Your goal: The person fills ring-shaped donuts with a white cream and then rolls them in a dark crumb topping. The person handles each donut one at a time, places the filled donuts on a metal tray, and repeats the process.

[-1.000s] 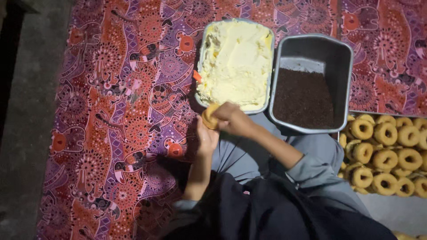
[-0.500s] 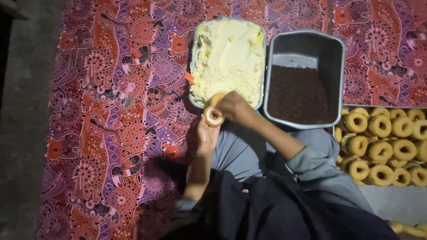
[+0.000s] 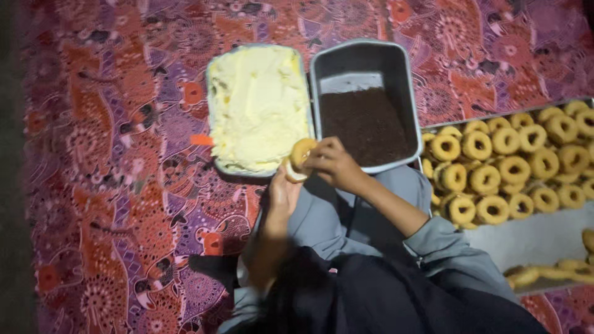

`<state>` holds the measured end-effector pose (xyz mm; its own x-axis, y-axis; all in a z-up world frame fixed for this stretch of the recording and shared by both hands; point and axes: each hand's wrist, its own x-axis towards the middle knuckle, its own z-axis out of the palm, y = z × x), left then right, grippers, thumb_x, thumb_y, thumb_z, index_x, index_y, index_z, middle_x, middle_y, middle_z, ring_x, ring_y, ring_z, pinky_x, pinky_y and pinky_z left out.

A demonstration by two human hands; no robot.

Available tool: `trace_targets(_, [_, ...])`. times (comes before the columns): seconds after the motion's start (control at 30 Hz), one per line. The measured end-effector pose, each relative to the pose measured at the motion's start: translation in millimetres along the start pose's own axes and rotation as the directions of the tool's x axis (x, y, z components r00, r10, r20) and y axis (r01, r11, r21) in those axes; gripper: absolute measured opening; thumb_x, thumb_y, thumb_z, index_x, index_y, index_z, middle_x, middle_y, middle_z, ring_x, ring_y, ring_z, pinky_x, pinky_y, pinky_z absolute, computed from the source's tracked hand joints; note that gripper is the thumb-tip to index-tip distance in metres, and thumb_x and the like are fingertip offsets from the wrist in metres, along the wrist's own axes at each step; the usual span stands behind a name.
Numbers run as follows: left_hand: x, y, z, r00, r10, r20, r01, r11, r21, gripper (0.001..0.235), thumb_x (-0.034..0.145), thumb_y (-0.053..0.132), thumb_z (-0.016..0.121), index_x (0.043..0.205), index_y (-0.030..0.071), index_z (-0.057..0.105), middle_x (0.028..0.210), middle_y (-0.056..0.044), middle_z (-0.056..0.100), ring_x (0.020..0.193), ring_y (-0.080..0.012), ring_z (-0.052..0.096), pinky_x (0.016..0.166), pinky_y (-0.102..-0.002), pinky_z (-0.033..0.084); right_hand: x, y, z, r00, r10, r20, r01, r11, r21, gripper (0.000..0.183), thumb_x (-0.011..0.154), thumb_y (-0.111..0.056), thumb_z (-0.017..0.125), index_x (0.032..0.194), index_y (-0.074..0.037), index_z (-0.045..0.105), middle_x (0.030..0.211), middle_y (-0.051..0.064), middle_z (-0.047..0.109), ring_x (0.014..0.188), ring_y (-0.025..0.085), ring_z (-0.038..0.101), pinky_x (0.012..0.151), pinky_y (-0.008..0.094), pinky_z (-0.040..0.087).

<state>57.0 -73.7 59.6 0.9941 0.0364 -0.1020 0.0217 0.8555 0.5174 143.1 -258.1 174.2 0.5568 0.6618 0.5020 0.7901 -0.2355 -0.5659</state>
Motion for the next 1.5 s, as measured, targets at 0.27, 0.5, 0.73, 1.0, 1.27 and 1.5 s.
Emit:
trace_targets(0.27, [81.4, -90.4, 36.7, 0.982, -0.083, -0.168, 0.180, 0.657, 0.732, 0.040, 0.104, 0.027, 0.054, 0.125, -0.005, 0.063, 0.143, -0.022, 0.057, 0.134, -0.0347, 0.056, 0.114, -0.047, 0.043, -100.3, 121.3, -38.2, 0.844, 0.525, -0.111, -0.523, 0.758, -0.390, 0.017, 0.081, -0.008, 0.071, 0.098, -0.007, 0.075, 0.094, 0.014, 0.071, 0.092, 0.037, 0.063, 0.083, 0.047, 0.050])
trace_targets(0.5, [139.6, -133.3, 38.2, 0.862, -0.114, 0.494, -0.507, -0.248, 0.826, 0.028, 0.086, 0.016, 0.063, 0.105, -0.004, 0.069, 0.133, -0.028, 0.061, 0.131, -0.0451, 0.056, 0.116, -0.045, 0.043, -152.4, 172.5, -25.3, 0.293, 0.926, -0.238, -0.665, 0.376, 0.646, 0.020, 0.092, -0.007, 0.061, 0.109, -0.008, 0.072, 0.095, 0.005, 0.071, 0.086, 0.022, 0.065, 0.076, 0.035, 0.052])
trace_targets(0.73, [138.1, -145.2, 33.9, 0.929, -0.343, -0.141, 0.340, 0.939, -0.048, 0.042, 0.108, 0.027, 0.040, 0.136, -0.001, 0.054, 0.139, -0.020, 0.059, 0.129, -0.0337, 0.058, 0.111, -0.051, 0.048, -99.8, 102.8, -51.5, 0.714, 0.465, -0.524, -0.549, 0.836, -0.006, 0.022, 0.087, -0.006, 0.074, 0.109, -0.009, 0.074, 0.111, 0.009, 0.073, 0.111, 0.029, 0.065, 0.096, 0.038, 0.054])
trace_targets(1.0, [130.0, -129.1, 83.6, 0.899, -0.432, -0.067, 0.429, 0.901, -0.053, 0.041, 0.104, 0.026, 0.043, 0.139, 0.007, 0.053, 0.143, -0.016, 0.057, 0.129, -0.0292, 0.060, 0.109, -0.049, 0.049, -60.9, 70.4, -75.8, 0.391, 0.866, -0.311, -0.563, 0.492, 0.664, 0.050, 0.085, -0.010, 0.076, 0.130, -0.019, 0.057, 0.115, 0.010, 0.068, 0.103, 0.029, 0.065, 0.083, 0.039, 0.054])
trace_targets(1.27, [102.1, -105.5, 117.2, 0.919, 0.287, 0.271, -0.209, -0.228, 0.951, 0.042, 0.088, 0.018, 0.077, 0.127, 0.008, 0.064, 0.153, -0.035, 0.027, 0.129, -0.0526, 0.045, 0.109, -0.054, 0.039, -249.8, 109.2, -126.0, 0.050, 0.985, -0.166, -0.048, 0.169, 0.984, 0.026, 0.078, -0.023, 0.075, 0.096, -0.015, 0.058, 0.100, 0.001, 0.066, 0.087, 0.023, 0.068, 0.063, 0.044, 0.059])
trace_targets(1.5, [99.0, -114.0, 98.0, 0.948, 0.280, 0.151, -0.115, -0.141, 0.983, 0.040, 0.090, 0.016, 0.074, 0.129, 0.012, 0.065, 0.155, -0.031, 0.029, 0.129, -0.0467, 0.049, 0.112, -0.051, 0.040, -451.9, 117.6, -213.2, -0.418, 0.702, -0.576, -0.193, 0.551, 0.812, 0.010, 0.085, -0.005, 0.070, 0.094, -0.006, 0.067, 0.089, 0.005, 0.071, 0.079, 0.018, 0.072, 0.068, 0.035, 0.065])
